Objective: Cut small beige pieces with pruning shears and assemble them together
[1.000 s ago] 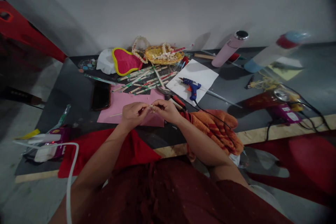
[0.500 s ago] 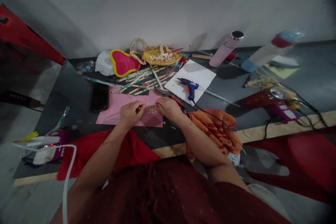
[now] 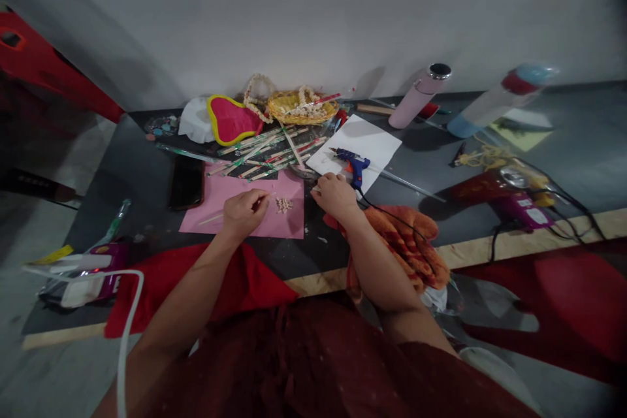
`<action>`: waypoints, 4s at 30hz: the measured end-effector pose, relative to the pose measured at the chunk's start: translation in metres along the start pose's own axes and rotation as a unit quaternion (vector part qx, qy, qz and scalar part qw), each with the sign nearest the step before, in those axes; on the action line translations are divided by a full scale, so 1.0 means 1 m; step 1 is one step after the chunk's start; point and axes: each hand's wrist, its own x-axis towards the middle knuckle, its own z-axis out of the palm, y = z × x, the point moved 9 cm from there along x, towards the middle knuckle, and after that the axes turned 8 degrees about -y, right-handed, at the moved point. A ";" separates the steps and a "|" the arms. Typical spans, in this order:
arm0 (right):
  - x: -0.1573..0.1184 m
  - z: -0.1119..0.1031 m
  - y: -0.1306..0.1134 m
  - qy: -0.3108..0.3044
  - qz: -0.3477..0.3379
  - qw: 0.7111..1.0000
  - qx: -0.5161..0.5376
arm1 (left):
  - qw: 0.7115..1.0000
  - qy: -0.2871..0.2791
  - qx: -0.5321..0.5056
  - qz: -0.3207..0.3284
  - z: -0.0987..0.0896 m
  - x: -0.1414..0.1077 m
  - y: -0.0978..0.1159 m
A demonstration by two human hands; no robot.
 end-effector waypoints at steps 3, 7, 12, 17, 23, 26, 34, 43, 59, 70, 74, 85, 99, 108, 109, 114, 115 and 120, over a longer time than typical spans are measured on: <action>0.000 -0.011 0.009 0.031 0.026 0.997 0.066 | 1.000 0.003 0.003 0.000 0.000 0.000 -0.001; 0.003 -0.029 0.018 0.111 -0.022 0.944 0.309 | 1.000 0.012 -0.008 -0.010 -0.002 -0.001 -0.003; 0.008 -0.005 0.005 0.004 -0.048 0.745 0.665 | 0.995 0.046 -0.080 -0.037 -0.014 0.001 -0.004; -0.002 -0.014 -0.010 -0.003 -0.108 0.687 0.719 | 0.978 0.069 -0.185 -0.064 -0.026 0.010 -0.003; -0.013 -0.042 -0.027 0.099 -0.208 0.880 0.416 | 0.946 0.126 -0.282 -0.096 -0.033 0.016 -0.008; -0.018 -0.035 -0.047 0.088 -0.230 0.938 0.245 | 0.938 0.140 -0.301 -0.105 -0.036 0.013 -0.011; -0.022 -0.009 -0.069 0.026 -0.222 0.971 0.087 | 0.934 0.122 -0.318 -0.112 -0.039 0.009 -0.015; -0.024 -0.009 -0.075 0.016 -0.222 0.970 0.094 | 0.933 0.063 -0.341 -0.092 -0.026 0.012 -0.010; -0.017 -0.002 -0.069 -0.001 -0.184 0.974 0.130 | 0.948 0.028 -0.309 -0.078 -0.023 0.005 -0.004; -0.015 -0.004 -0.063 -0.006 -0.155 0.980 0.121 | 0.960 0.034 -0.271 -0.067 -0.026 0.007 0.000; -0.015 -0.001 -0.064 -0.010 -0.164 0.981 0.102 | 0.960 0.046 -0.261 -0.089 -0.026 0.006 -0.004; -0.015 -0.001 -0.066 -0.009 -0.190 0.977 0.096 | 0.890 -0.049 -0.436 -0.125 -0.012 0.011 -0.006; -0.013 0.004 -0.063 -0.030 -0.166 0.980 0.105 | 0.941 -0.019 -0.321 -0.105 -0.015 0.007 -0.009; -0.015 0.002 -0.067 -0.025 -0.209 0.972 0.102 | 0.852 -0.134 -0.491 -0.126 0.001 0.009 -0.009; -0.015 0.001 -0.067 -0.024 -0.203 0.973 0.105 | 0.854 -0.130 -0.487 -0.129 0.000 0.009 -0.009; -0.016 0.001 -0.068 -0.030 -0.175 0.978 0.110 | 0.899 -0.073 -0.412 -0.129 -0.009 0.009 -0.009; -0.015 0.002 -0.067 -0.034 -0.169 0.979 0.112 | 0.918 -0.056 -0.372 -0.127 -0.013 0.009 -0.008; -0.013 0.004 -0.066 -0.028 -0.163 0.981 0.101 | 0.973 0.007 -0.201 -0.116 -0.028 0.006 0.001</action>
